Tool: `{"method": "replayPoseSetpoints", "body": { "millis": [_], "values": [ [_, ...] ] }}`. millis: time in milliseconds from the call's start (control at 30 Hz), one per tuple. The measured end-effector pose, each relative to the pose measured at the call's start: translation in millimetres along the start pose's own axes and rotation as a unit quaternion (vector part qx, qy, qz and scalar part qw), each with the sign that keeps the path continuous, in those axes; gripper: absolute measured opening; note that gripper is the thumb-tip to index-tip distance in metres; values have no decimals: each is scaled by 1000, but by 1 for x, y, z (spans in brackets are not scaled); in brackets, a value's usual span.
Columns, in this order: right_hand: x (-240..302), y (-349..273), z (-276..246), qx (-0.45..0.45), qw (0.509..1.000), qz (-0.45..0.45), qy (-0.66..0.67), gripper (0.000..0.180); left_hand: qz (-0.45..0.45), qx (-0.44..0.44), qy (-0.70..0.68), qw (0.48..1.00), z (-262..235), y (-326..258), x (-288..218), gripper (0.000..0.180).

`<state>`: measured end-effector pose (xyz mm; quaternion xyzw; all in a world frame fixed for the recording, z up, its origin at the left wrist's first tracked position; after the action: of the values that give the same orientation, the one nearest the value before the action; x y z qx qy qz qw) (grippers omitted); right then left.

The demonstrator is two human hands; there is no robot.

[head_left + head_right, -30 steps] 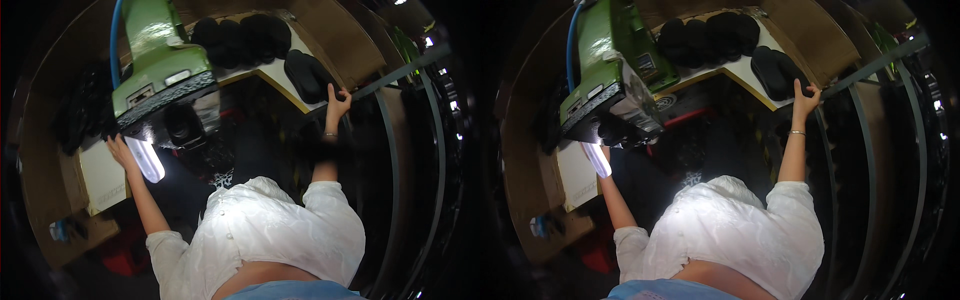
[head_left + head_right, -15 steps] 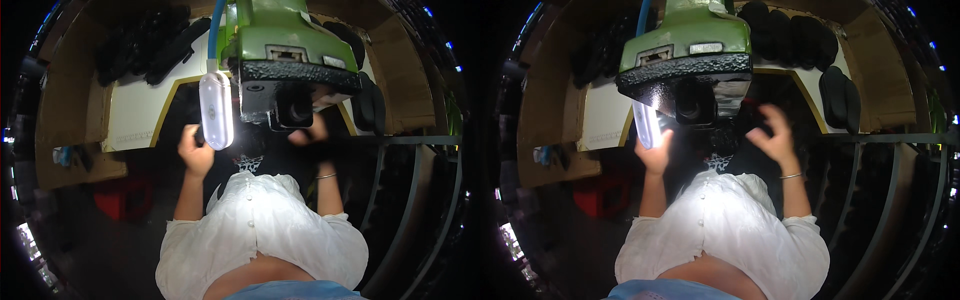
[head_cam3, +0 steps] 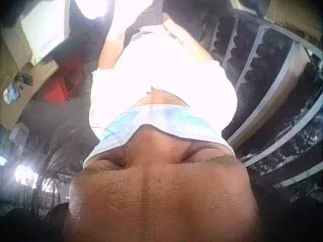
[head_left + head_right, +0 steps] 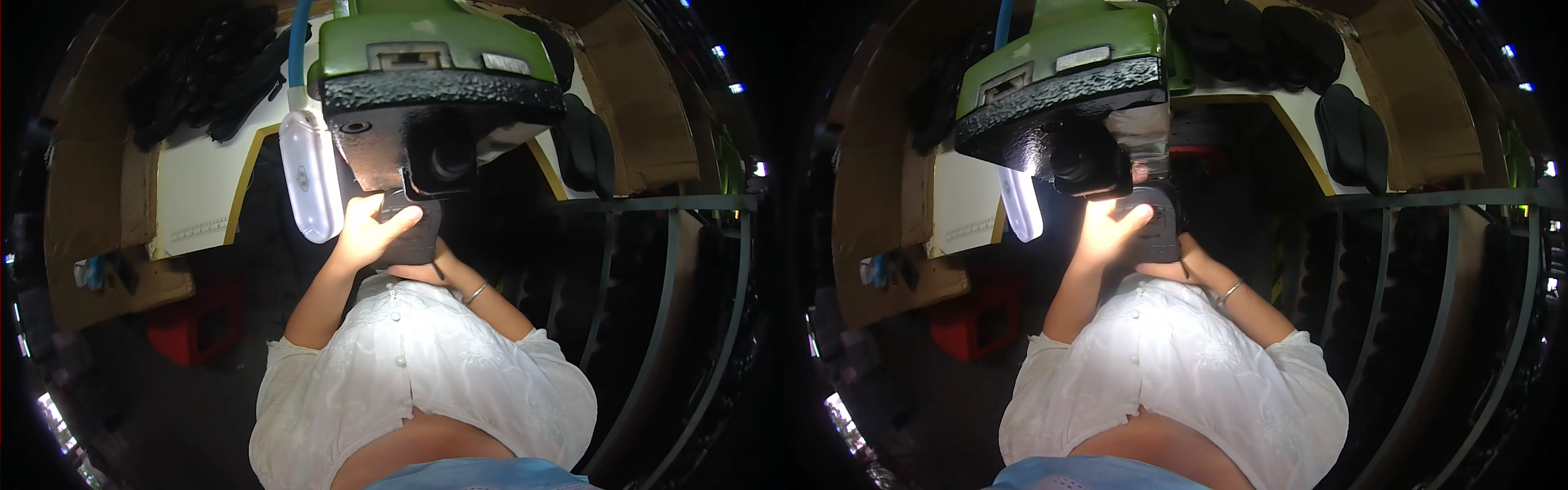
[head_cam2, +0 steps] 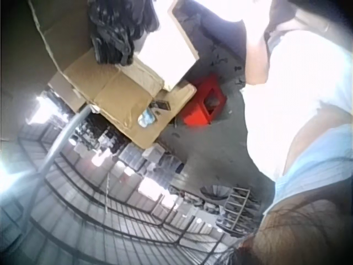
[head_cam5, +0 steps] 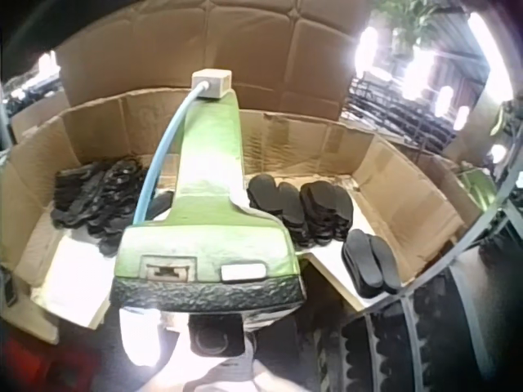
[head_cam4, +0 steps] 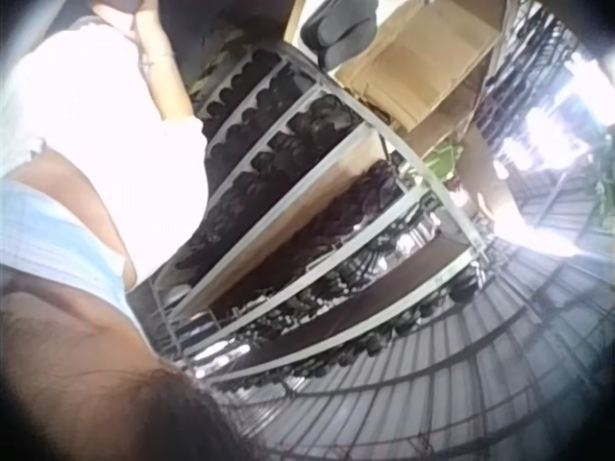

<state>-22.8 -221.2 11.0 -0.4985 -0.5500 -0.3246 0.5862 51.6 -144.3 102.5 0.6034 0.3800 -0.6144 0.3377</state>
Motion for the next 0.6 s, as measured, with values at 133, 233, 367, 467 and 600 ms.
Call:
{"method": "replayPoseSetpoints", "body": {
  "millis": [133,233,367,467,600],
  "values": [
    [19,-20,-63,0,993,-2,119,40,23,-30,-31,999,-8,-10,-1,18],
    [34,-28,-115,-21,981,19,191,39,7,-41,-36,998,-10,-12,-3,20],
    [56,-21,-133,-99,909,-123,386,41,-20,-85,-80,993,-16,-14,-7,14],
    [69,-12,-121,-79,922,-126,357,35,-22,-76,-117,990,-33,-19,9,23],
    [93,3,-93,-95,962,-107,232,31,10,-117,-43,992,-87,-34,64,23]
  ]
}}
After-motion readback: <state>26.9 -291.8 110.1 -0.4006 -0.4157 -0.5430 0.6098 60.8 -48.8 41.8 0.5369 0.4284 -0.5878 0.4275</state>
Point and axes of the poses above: each hand's wrist, its own y-axis towards the middle knuckle, its own z-axis out of the palm, x = y × z, the point moved 9 cm from there along y, towards the middle knuckle, and after that the axes turned 7 degrees about y, right-handed, at the moved point
